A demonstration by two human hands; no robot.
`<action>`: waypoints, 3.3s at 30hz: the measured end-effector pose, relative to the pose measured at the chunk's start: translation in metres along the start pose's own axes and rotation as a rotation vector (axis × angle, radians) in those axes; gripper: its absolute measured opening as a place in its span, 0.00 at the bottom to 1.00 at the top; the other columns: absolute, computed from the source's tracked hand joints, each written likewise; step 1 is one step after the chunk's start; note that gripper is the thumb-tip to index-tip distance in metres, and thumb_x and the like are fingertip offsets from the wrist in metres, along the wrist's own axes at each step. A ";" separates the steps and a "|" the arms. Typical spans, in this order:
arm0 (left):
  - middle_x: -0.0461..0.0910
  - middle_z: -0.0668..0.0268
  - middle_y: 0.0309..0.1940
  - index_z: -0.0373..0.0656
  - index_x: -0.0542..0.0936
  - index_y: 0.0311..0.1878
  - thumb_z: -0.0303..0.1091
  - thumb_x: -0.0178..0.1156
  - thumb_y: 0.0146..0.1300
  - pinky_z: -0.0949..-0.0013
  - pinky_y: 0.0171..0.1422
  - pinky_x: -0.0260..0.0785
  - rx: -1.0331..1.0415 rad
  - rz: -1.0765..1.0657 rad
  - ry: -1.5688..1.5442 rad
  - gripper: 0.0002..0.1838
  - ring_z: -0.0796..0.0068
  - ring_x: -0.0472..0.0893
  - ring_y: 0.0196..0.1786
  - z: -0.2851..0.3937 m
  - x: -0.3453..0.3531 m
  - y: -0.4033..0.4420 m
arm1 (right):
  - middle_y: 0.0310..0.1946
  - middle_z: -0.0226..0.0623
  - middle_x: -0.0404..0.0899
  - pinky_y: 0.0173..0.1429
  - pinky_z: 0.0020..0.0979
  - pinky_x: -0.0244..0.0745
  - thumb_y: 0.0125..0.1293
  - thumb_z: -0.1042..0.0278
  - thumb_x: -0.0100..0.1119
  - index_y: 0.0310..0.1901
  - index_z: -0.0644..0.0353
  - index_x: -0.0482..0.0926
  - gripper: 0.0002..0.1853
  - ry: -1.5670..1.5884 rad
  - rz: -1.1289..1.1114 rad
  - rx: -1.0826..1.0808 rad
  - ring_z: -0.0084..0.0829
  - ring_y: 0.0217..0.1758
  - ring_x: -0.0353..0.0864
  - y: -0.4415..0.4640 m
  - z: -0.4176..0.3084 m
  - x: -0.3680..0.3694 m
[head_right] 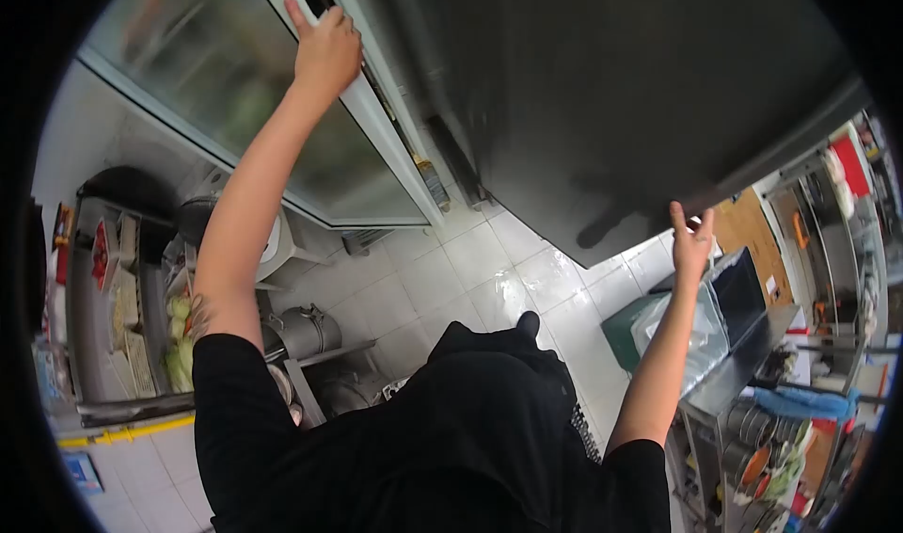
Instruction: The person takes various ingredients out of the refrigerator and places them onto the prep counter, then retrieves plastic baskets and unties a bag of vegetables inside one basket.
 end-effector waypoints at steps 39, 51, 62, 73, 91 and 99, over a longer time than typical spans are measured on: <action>0.68 0.50 0.70 0.44 0.59 0.77 0.44 0.67 0.64 0.53 0.66 0.71 -0.148 -1.546 -1.513 0.42 0.53 0.73 0.68 0.487 -0.026 -0.392 | 0.39 0.41 0.88 0.49 0.46 0.79 0.60 0.45 0.68 0.51 0.54 0.84 0.25 -0.086 -1.017 -0.324 0.45 0.46 0.86 -0.079 0.126 -0.017; 0.78 0.52 0.58 0.44 0.66 0.73 0.42 0.65 0.65 0.55 0.60 0.74 0.160 -1.562 -1.406 0.35 0.55 0.80 0.58 0.586 0.072 -0.252 | 0.39 0.48 0.87 0.49 0.45 0.82 0.64 0.41 0.62 0.45 0.57 0.86 0.24 -0.603 -0.461 0.641 0.48 0.42 0.87 -0.143 0.491 -0.206; 0.84 0.53 0.54 0.46 0.77 0.66 0.36 0.62 0.61 0.56 0.61 0.76 0.584 -0.955 -1.151 0.27 0.55 0.84 0.57 0.752 0.145 0.259 | 0.25 0.41 0.86 0.32 0.40 0.82 0.56 0.65 0.71 0.40 0.61 0.87 0.12 0.102 -0.272 1.469 0.31 0.25 0.83 -0.208 0.424 -0.111; 0.84 0.58 0.56 0.43 0.78 0.65 0.41 0.62 0.70 0.61 0.65 0.73 0.404 -1.083 -1.574 0.23 0.66 0.82 0.58 0.881 0.071 0.345 | 0.28 0.38 0.88 0.37 0.34 0.82 0.50 0.73 0.71 0.37 0.61 0.89 0.10 -0.123 -0.364 1.084 0.28 0.27 0.84 0.042 0.603 -0.213; 0.83 0.48 0.51 0.43 0.84 0.49 0.44 0.58 0.64 0.46 0.59 0.72 1.114 -0.965 -1.128 0.18 0.47 0.82 0.55 1.222 0.146 0.526 | 0.20 0.35 0.79 0.22 0.41 0.79 0.63 0.70 0.62 0.38 0.58 0.83 0.04 0.221 0.151 1.408 0.35 0.19 0.82 0.409 0.668 -0.388; 0.90 0.67 0.34 0.46 0.76 0.67 0.37 0.51 0.73 0.67 0.46 0.74 0.565 -0.822 -1.661 0.21 0.76 0.83 0.38 1.300 -0.133 0.991 | 0.23 0.40 0.74 0.26 0.59 0.66 0.71 0.53 0.43 0.35 0.53 0.78 0.17 0.724 -0.132 1.775 0.49 0.25 0.76 0.310 0.851 -0.343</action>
Point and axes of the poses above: each hand's wrist, its own y-axis towards the middle knuckle, its own x-axis out of the palm, z = x × y, the point moved 4 cm from there along y, towards the middle knuckle
